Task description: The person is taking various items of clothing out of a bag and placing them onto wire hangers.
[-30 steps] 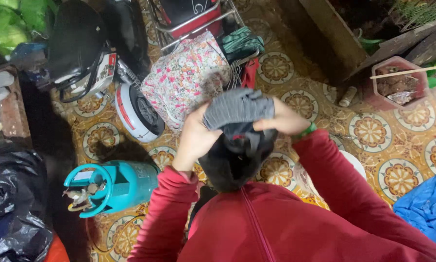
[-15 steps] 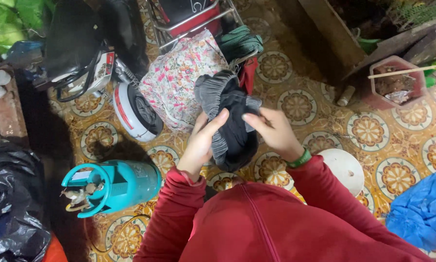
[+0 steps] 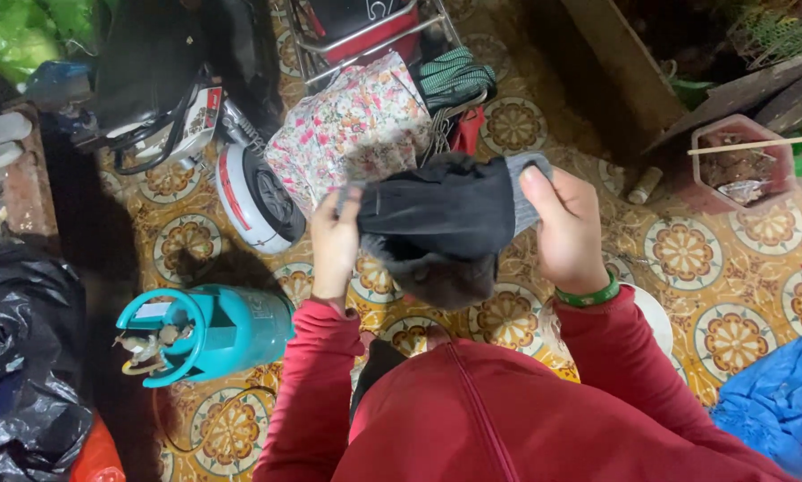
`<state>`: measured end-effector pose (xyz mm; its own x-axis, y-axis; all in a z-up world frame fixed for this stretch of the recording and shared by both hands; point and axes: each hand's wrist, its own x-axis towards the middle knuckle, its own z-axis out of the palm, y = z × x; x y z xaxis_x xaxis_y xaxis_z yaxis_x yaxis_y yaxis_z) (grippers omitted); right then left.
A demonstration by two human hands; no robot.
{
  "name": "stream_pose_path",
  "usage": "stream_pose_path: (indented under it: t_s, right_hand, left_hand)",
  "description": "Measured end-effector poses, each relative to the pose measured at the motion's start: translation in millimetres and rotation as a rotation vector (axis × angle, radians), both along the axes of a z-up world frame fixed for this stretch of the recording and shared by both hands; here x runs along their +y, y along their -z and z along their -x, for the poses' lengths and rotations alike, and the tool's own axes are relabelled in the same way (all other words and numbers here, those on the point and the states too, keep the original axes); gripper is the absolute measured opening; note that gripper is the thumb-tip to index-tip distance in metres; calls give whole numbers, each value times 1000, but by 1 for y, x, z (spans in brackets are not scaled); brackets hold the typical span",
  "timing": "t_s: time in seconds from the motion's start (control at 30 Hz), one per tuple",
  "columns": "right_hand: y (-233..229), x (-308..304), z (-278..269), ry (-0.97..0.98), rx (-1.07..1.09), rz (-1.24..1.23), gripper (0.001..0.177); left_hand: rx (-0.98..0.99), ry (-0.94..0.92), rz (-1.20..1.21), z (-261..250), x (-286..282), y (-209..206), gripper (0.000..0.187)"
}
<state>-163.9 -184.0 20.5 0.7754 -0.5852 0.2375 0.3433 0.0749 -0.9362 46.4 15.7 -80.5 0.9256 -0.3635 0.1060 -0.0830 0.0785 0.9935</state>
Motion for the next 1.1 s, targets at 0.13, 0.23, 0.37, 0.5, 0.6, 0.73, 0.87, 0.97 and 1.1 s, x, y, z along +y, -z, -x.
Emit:
stream_pose_path:
  t_s: [0.13,0.23,0.37,0.5,0.6,0.73,0.87,0.97,1.1]
  right_hand:
    - [7,-4,-1,-20,133,92,27]
    - [7,-7,3,-18,149,140,27]
    - [11,-20,11,111,100,155,28]
    - [48,-46,12,268,132,40,26]
    - [63,-55,16,346,481,474,34]
    - [62,-37,9,284,548,963,55]
    - [27,15,-6,-104,161,823,76]
    - [46,21,-12,-111,220,678,60]
    - [95,5,-23,89,214,251,28]
  left_hand:
    - [-241,49,-450,1,9,17,28]
    - [-100,235,-329,-1,12,40,23]
    - [424,249,188,-14,17,69,23]
    - [901,68,785,20,1,-42,35]
    - [746,69,826,24,0,-40,31]
    - [522,195,741,20,-8,16,24]
    - [216,590,524,48,-21,-22,14]
    - [135,710,383,61,-20,-57,30]
    - [-616,301,-170,68,-14,-61,78]
